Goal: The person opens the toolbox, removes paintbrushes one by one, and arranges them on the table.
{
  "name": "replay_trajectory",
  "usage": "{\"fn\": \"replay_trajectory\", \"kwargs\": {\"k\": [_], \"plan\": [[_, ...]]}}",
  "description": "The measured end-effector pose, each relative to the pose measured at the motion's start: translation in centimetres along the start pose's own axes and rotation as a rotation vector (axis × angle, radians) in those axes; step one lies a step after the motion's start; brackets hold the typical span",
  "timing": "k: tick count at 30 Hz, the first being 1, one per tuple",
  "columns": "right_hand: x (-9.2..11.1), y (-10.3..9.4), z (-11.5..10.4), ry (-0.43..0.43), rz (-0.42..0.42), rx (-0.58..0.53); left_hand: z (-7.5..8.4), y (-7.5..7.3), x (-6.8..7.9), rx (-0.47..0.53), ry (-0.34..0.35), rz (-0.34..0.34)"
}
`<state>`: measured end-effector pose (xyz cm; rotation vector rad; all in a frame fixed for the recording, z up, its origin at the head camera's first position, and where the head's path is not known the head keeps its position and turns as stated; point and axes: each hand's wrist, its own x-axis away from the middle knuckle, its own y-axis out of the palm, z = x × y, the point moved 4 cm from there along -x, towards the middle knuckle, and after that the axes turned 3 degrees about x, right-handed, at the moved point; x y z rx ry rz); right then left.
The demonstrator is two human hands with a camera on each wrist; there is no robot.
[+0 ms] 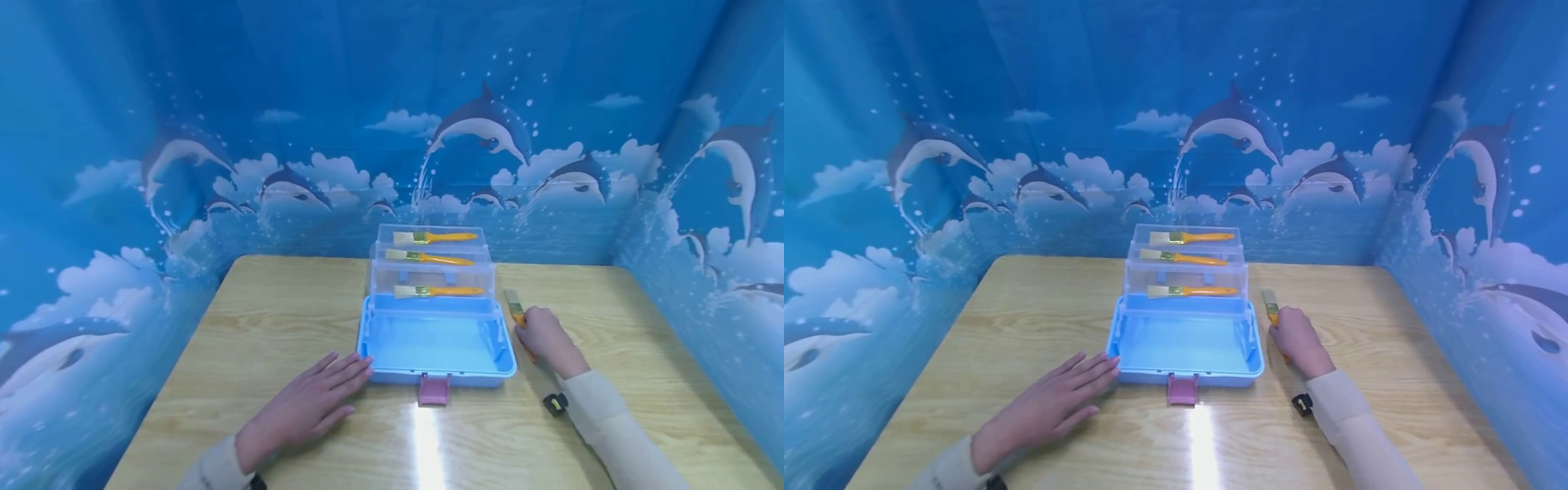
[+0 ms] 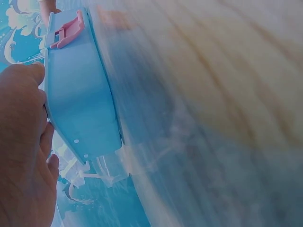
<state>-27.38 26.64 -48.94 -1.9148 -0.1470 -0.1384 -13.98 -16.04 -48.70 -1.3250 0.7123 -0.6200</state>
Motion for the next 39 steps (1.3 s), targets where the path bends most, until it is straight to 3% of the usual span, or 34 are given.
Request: {"fn": "replay_trajectory", "kwargs": {"k": [18, 39], "plan": [[-0.39, 0.65, 0.37, -0.014, 0.025, 0.004, 0.16, -0.17, 0.26, 0.003, -0.008, -0.015], [-0.16, 0.42, 0.45, -0.008, -0.008, 0.038, 0.22, -0.17, 0.32, -0.028, 0.020, 0.058]]}}
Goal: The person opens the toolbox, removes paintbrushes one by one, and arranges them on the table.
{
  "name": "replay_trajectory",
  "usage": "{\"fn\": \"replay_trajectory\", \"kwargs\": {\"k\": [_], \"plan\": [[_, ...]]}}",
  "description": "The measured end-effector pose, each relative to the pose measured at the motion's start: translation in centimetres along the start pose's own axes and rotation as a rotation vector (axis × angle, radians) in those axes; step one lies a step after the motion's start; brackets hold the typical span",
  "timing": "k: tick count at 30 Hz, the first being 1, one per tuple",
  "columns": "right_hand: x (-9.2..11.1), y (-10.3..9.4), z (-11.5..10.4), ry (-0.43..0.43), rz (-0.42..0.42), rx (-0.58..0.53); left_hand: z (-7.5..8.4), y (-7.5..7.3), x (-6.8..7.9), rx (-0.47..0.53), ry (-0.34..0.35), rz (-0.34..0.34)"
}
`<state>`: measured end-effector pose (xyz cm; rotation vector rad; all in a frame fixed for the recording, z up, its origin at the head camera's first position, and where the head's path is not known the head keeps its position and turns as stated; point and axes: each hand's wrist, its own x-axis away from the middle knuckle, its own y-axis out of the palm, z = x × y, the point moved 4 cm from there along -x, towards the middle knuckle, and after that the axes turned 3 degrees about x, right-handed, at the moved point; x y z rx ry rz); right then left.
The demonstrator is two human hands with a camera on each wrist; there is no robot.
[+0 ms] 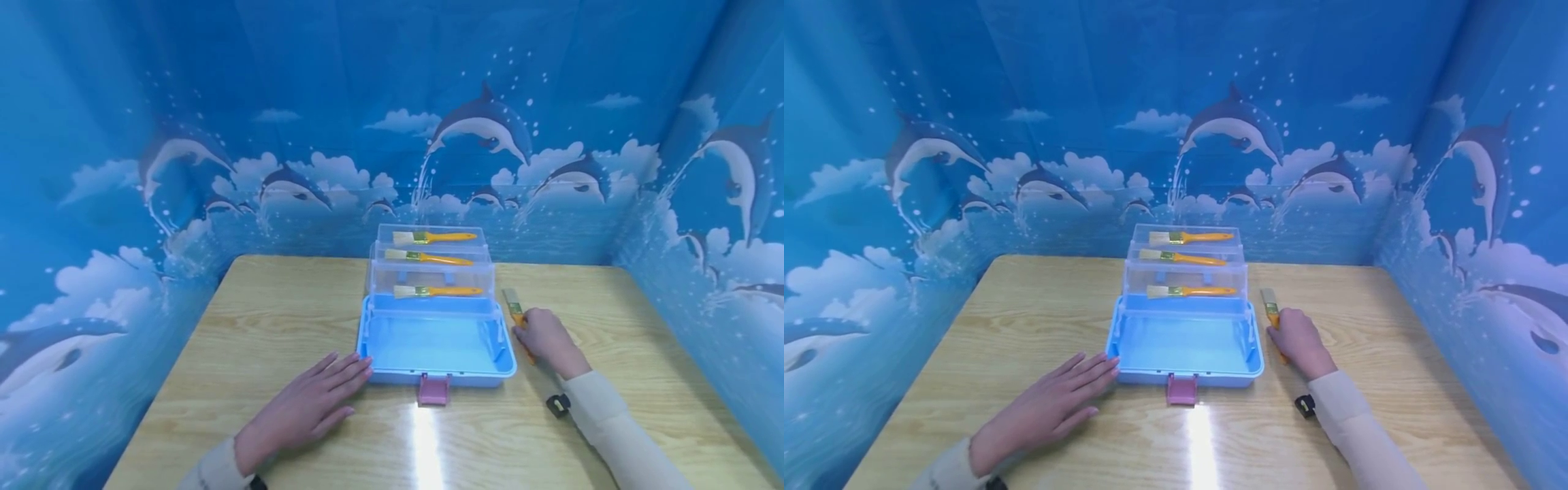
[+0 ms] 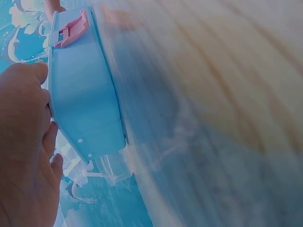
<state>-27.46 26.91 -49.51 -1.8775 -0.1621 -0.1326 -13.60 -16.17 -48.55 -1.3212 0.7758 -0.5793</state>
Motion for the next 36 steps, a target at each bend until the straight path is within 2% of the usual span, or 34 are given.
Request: {"fn": "replay_trajectory", "kwargs": {"k": [7, 15, 26, 36], "plan": [[0.8, -0.3, -0.1, 0.027, -0.046, 0.038, 0.0, 0.1, 0.0, 0.005, -0.008, -0.020], [2.3, -1.4, -1.0, 0.011, -0.034, 0.085, 0.0, 0.2, 0.0, 0.020, -0.018, -0.028], [4.4, -2.5, -2.7, -0.043, 0.056, 0.055, 0.2, 0.0, 0.0, -0.006, -0.003, 0.018], [6.9, -3.9, -5.1, -0.103, 0.149, 0.054, 0.1, 0.1, -0.1, 0.020, -0.020, -0.005]]}}
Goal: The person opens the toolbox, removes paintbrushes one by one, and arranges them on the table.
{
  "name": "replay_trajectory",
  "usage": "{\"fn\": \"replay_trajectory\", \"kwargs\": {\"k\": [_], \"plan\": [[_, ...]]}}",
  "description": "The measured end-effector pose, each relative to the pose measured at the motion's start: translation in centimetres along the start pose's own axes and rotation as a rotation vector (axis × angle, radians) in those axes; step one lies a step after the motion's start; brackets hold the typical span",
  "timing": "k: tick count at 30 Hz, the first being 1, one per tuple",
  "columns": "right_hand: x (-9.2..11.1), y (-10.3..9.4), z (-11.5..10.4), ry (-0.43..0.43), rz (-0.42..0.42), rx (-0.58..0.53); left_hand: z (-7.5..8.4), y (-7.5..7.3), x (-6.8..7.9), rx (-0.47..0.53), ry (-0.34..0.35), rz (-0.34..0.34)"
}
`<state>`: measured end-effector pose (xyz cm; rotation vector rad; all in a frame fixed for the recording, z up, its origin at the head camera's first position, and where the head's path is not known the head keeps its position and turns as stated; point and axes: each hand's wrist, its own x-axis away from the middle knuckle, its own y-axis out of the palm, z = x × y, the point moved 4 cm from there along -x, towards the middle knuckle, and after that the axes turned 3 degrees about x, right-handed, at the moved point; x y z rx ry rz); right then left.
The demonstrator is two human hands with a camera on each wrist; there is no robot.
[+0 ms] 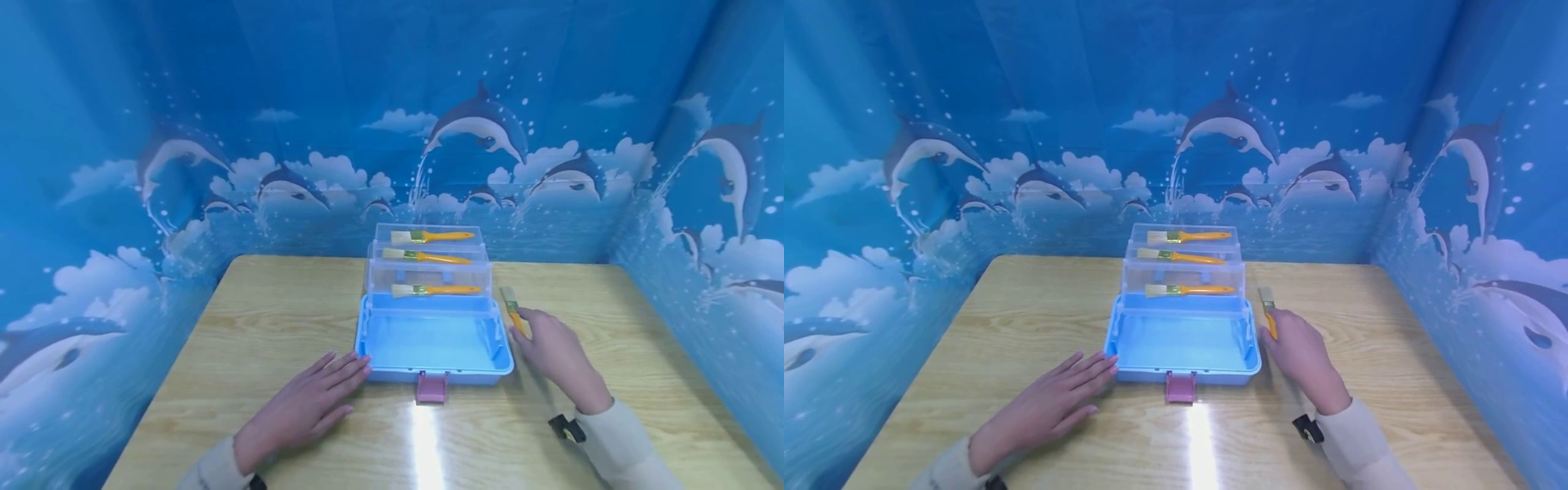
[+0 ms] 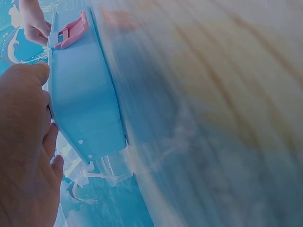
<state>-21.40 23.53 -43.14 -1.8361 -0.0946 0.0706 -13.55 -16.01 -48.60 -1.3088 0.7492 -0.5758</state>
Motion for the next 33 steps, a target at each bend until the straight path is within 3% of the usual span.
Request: {"fn": "replay_trajectory", "kwargs": {"k": [4, 11, 18, 27, 33], "plan": [[0.8, -0.8, -1.2, -0.050, 0.040, -0.008, -0.1, 0.0, 0.1, 0.000, -0.004, -0.003], [2.0, -1.9, -3.2, -0.220, 0.125, -0.024, 0.0, -0.1, 0.2, -0.001, -0.002, 0.005], [2.7, -2.5, -5.2, -0.369, 0.153, -0.010, 0.0, -0.1, 0.1, -0.011, -0.008, -0.009], [3.6, -3.3, -7.7, -0.489, 0.082, 0.046, 0.0, 0.1, 0.1, -0.006, -0.018, -0.035], [3.0, -3.1, -8.6, -0.587, 0.015, 0.064, 0.0, 0.2, 0.2, -0.020, -0.023, -0.046]]}}
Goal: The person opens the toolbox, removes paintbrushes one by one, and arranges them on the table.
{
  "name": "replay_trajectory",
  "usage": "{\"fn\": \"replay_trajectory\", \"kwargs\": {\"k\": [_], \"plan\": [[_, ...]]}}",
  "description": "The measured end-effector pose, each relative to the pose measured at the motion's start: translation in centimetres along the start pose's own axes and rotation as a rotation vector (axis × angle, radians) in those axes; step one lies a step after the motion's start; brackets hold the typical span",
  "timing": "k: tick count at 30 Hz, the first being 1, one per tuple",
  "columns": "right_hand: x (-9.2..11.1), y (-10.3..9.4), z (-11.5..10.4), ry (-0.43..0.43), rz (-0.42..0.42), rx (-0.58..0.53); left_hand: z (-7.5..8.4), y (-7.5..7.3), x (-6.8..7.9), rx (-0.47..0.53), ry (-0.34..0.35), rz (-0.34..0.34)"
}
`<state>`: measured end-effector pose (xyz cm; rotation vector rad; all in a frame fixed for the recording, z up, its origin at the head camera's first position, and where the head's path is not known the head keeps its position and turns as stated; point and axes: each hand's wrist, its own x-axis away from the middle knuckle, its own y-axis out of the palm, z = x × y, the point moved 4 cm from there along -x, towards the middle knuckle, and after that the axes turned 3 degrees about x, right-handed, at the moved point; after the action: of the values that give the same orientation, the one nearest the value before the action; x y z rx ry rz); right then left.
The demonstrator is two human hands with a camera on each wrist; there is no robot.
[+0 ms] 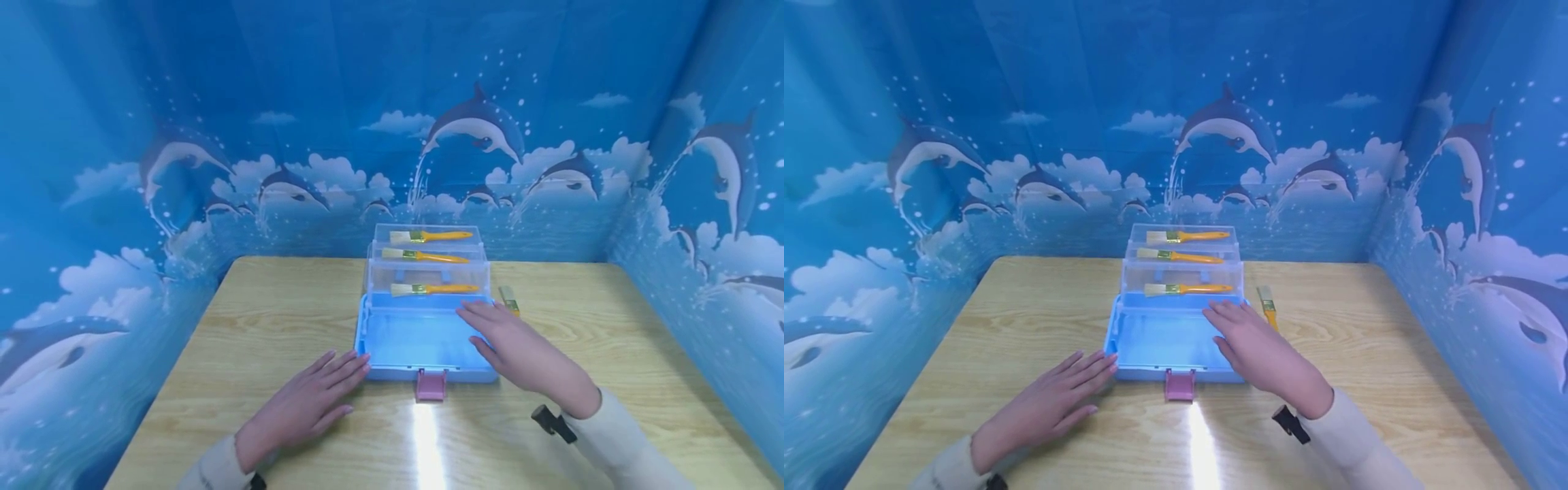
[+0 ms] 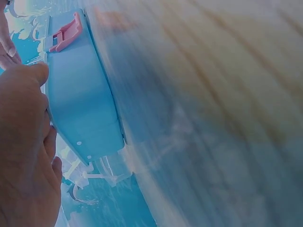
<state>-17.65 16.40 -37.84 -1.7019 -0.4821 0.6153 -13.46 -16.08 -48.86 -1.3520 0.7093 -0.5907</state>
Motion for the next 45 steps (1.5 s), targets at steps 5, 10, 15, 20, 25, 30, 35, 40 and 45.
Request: {"fn": "replay_trajectory", "kwargs": {"k": [5, 10, 15, 20, 25, 30, 35, 40, 45], "plan": [[-1.5, 0.6, 1.1, 0.001, -0.104, -0.057, 0.0, 0.0, -0.2, 0.002, -0.007, -0.008], [-3.3, 0.9, 2.5, 0.024, -0.192, -0.148, 0.1, -0.1, -0.1, 0.010, -0.001, -0.004], [-4.9, 1.3, 3.5, 0.042, -0.226, -0.207, 0.2, -0.2, 0.0, 0.010, 0.003, 0.008], [-6.4, 1.8, 4.5, 0.043, -0.246, -0.202, 0.1, 0.0, 0.0, 0.013, 0.007, 0.015], [-7.8, 1.7, 5.1, 0.017, -0.255, -0.220, 0.2, 0.0, 0.1, -0.002, 0.016, 0.043], [-9.2, 1.7, 5.4, -0.017, -0.256, -0.200, 0.2, -0.1, 0.0, -0.002, 0.013, 0.043], [-10.4, 2.3, 5.8, -0.024, -0.277, -0.185, 0.1, -0.1, 0.0, 0.004, 0.013, 0.037], [-11.3, 3.2, 6.0, 0.014, -0.319, -0.180, 0.0, -0.1, 0.0, 0.023, -0.002, 0.000], [-12.4, 3.5, 5.7, -0.006, -0.296, -0.145, 0.1, -0.1, -0.1, 0.027, 0.009, 0.020]]}}
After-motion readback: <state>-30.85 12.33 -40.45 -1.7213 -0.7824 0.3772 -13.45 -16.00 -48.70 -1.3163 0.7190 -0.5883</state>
